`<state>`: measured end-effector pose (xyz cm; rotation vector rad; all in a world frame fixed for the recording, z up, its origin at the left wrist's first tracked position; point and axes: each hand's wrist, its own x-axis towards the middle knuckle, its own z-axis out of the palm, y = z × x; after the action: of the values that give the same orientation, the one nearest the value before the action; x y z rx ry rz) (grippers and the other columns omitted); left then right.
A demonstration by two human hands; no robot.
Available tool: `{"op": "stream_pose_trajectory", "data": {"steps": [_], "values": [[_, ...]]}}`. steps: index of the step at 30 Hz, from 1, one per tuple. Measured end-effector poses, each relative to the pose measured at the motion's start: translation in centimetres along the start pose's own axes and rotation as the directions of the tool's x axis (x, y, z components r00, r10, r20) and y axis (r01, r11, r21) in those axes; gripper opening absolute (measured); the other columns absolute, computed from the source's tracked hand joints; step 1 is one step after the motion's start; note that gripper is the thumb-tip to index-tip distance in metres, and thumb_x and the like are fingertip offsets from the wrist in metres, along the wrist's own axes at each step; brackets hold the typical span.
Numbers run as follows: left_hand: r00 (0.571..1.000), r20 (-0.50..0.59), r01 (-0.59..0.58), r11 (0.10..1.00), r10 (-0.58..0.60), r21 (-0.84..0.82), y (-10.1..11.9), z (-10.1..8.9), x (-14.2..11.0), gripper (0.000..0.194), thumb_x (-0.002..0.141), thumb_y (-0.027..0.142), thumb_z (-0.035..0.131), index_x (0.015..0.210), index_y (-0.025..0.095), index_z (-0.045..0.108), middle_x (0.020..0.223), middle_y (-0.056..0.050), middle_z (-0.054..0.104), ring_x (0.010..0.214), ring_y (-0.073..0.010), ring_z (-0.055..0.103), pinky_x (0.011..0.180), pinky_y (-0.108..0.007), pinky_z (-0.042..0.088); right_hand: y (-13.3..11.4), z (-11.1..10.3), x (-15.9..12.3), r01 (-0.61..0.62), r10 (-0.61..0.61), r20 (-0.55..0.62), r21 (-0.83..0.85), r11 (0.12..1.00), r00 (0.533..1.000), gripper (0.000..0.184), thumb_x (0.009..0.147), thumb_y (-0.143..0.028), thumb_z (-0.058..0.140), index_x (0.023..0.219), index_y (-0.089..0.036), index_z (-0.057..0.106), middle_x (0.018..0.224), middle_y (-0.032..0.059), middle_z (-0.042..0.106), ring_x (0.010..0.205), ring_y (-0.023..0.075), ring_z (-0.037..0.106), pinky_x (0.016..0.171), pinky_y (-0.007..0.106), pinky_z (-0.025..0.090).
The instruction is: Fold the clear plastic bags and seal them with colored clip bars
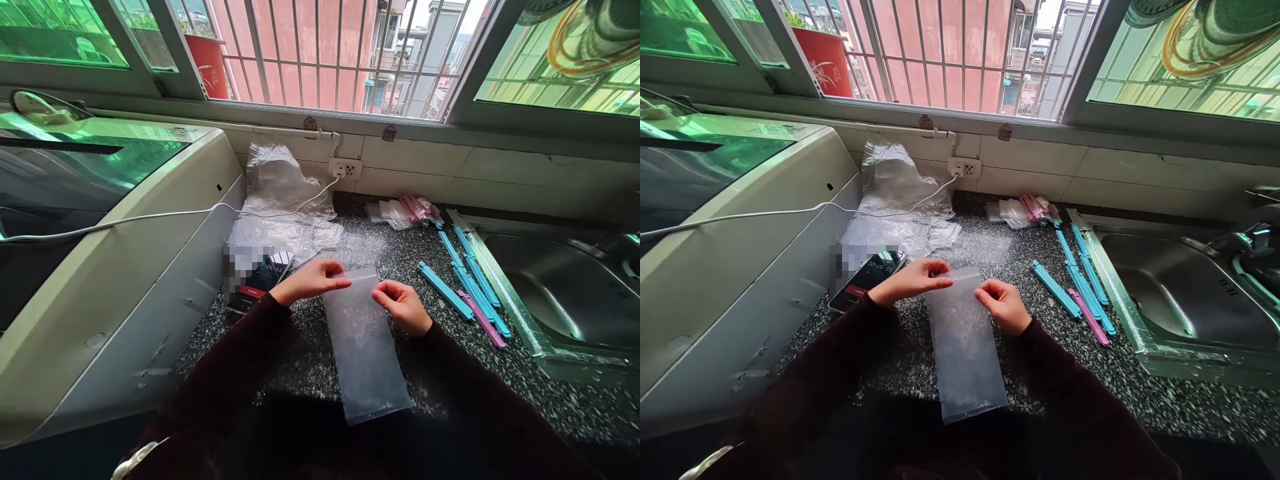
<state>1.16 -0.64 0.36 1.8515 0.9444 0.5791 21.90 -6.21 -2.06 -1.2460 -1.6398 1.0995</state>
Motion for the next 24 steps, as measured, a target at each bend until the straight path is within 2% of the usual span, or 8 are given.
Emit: {"op": "stream_pose_trajectory", "data": {"steps": [2, 4, 8, 12, 16, 20, 24], "values": [[1.000, 0.003, 0.000, 1.000, 0.000, -0.011, -0.2, -0.5, 0.0, 0.030, 0.069, 0.042, 0.061, 0.066, 0.013, 0.057, 0.059, 0.002, 0.051, 0.056, -0.0100, 0.045, 0.053, -0.022, 0.033, 0.0, -0.6, 0.0, -0.003, 0.003, -0.043, -0.005, 1.000, 0.999, 0.035, 0.071, -0.050, 0.059, 0.062, -0.017, 0.052, 0.055, -0.0023, 0.046, 0.053, 0.0095, 0.039, 0.050, 0.023, 0.034], [1.000, 0.003, -0.009, 0.999, 0.009, -0.035, -0.2, -0.5, 0.0, 0.028, 0.071, 0.040, 0.059, 0.064, 0.013, 0.055, 0.057, 0.003, 0.049, 0.056, -0.0095, 0.044, 0.053, -0.022, 0.032, -0.1, -1.0, 0.0, -0.005, 0.005, -0.026, -0.007, 1.000, 1.000, 0.037, 0.070, -0.051, 0.060, 0.061, -0.017, 0.051, 0.056, -0.0023, 0.046, 0.053, 0.0096, 0.039, 0.050, 0.023, 0.035], [0.998, 0.052, -0.019, 0.999, 0.021, -0.041, 0.3, 0.3, -0.1, 0.026, 0.072, 0.038, 0.058, 0.067, 0.013, 0.056, 0.058, 0.003, 0.051, 0.056, -0.0095, 0.043, 0.053, -0.021, 0.032, -0.2, -1.2, 0.2, -0.005, 0.007, -0.035, 0.043, 0.999, 0.999, 0.039, 0.069, -0.056, 0.059, 0.068, -0.017, 0.054, 0.060, -0.0013, 0.050, 0.056, 0.0111, 0.044, 0.053, 0.024, 0.038], [0.996, 0.087, -0.027, 0.999, 0.031, -0.039, 0.2, 0.8, -0.2, 0.025, 0.074, 0.037, 0.058, 0.068, 0.013, 0.056, 0.060, 0.002, 0.052, 0.056, -0.0094, 0.043, 0.052, -0.021, 0.032, -0.1, -1.1, 0.3, 0.022, -0.022, -0.079, 0.001, 1.000, 0.997, 0.038, 0.069, -0.053, 0.060, 0.059, -0.018, 0.050, 0.055, -0.0028, 0.044, 0.052, 0.0097, 0.039, 0.049, 0.023, 0.034], [0.999, 0.048, -0.006, 0.998, 0.009, -0.063, -0.2, 0.9, -0.1, 0.025, 0.073, 0.037, 0.059, 0.068, 0.012, 0.057, 0.059, 0.003, 0.049, 0.056, -0.0091, 0.042, 0.052, -0.021, 0.031, -0.1, -1.0, 0.1, 0.048, -0.049, -0.089, -0.012, 0.999, 0.995, 0.034, 0.070, -0.047, 0.061, 0.057, -0.018, 0.050, 0.055, -0.0019, 0.045, 0.053, 0.0103, 0.039, 0.050, 0.024, 0.034], [0.999, -0.021, -0.032, 0.989, 0.029, -0.144, -0.3, 0.8, 0.1, 0.024, 0.072, 0.037, 0.060, 0.070, 0.012, 0.057, 0.061, 0.003, 0.050, 0.058, -0.0092, 0.043, 0.055, -0.021, 0.032, -0.1, -1.2, 0.1, 0.079, -0.071, -0.175, 0.034, 0.996, 0.982, 0.031, 0.069, -0.044, 0.061, 0.059, -0.018, 0.050, 0.057, -0.0014, 0.047, 0.054, 0.0106, 0.041, 0.051, 0.024, 0.035], [0.998, -0.048, -0.036, 0.980, 0.027, -0.196, 0.0, 1.1, 0.1, 0.025, 0.071, 0.037, 0.059, 0.066, 0.012, 0.056, 0.059, 0.003, 0.049, 0.056, -0.0089, 0.043, 0.054, -0.022, 0.032, -0.3, -1.8, 0.4, 0.068, -0.069, -0.077, -0.020, 0.997, 0.995, 0.029, 0.069, -0.043, 0.061, 0.061, -0.017, 0.053, 0.058, -0.0011, 0.049, 0.053, 0.0107, 0.043, 0.050, 0.024, 0.036]]}}
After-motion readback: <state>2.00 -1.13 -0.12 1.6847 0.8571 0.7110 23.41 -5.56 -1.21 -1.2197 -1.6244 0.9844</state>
